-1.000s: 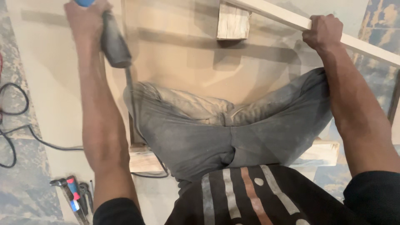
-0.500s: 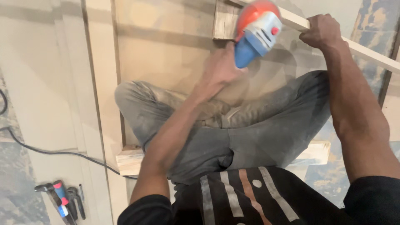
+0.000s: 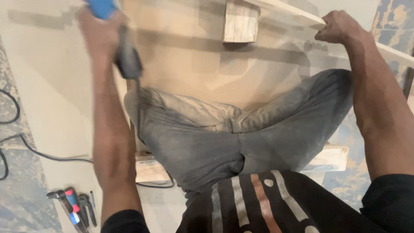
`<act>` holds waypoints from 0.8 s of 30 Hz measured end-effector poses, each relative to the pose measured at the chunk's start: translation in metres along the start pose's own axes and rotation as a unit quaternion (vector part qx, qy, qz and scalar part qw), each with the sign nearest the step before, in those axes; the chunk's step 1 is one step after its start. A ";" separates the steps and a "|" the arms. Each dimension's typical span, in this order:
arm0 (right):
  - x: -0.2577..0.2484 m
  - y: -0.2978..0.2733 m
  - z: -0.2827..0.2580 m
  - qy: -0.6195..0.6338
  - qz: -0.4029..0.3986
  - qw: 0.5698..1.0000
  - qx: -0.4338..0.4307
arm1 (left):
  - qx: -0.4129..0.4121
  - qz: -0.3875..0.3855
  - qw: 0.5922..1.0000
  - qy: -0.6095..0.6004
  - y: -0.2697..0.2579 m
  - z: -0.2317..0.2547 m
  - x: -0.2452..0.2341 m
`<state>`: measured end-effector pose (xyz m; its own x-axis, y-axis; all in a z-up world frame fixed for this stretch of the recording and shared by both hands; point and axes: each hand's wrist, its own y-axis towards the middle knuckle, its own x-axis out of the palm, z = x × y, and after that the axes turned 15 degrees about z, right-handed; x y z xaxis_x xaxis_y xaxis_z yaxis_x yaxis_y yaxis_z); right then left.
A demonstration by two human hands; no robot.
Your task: The person sits on the floor and uses an electric sander to smooth a long wooden plank. The person holds the plank with one hand and moves the sander along its length with the other, then sets the plank down.
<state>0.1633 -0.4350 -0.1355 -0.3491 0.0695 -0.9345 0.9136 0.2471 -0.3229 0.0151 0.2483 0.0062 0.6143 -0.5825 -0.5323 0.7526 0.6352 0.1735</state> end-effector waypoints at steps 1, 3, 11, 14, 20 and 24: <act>0.002 0.002 0.002 -0.002 0.000 1.000 -0.009 | -0.002 -0.072 0.997 -0.039 -0.022 0.009 0.012; 0.004 0.004 0.002 -0.008 -0.001 1.000 -0.021 | -0.031 -0.114 0.993 -0.007 -0.083 0.036 0.055; -0.009 0.003 -0.005 0.014 -0.045 0.998 0.028 | 0.051 -0.275 0.957 0.073 -0.228 0.109 0.173; -0.011 0.006 -0.005 0.015 -0.057 0.998 0.033 | 0.067 -0.237 0.968 0.042 -0.185 0.092 0.152; -0.014 0.008 -0.002 0.053 -0.082 0.995 0.004 | 0.040 -0.007 0.997 -0.058 -0.023 0.014 0.039; -0.020 0.013 -0.006 0.080 -0.112 0.988 0.065 | -0.023 -0.029 0.994 -0.105 0.026 0.001 -0.008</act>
<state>0.1814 -0.4275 -0.1203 -0.5647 0.1815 -0.8051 0.8250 0.1489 -0.5451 0.0305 0.2690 0.0156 0.6091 -0.7094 -0.3546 0.7802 0.6162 0.1073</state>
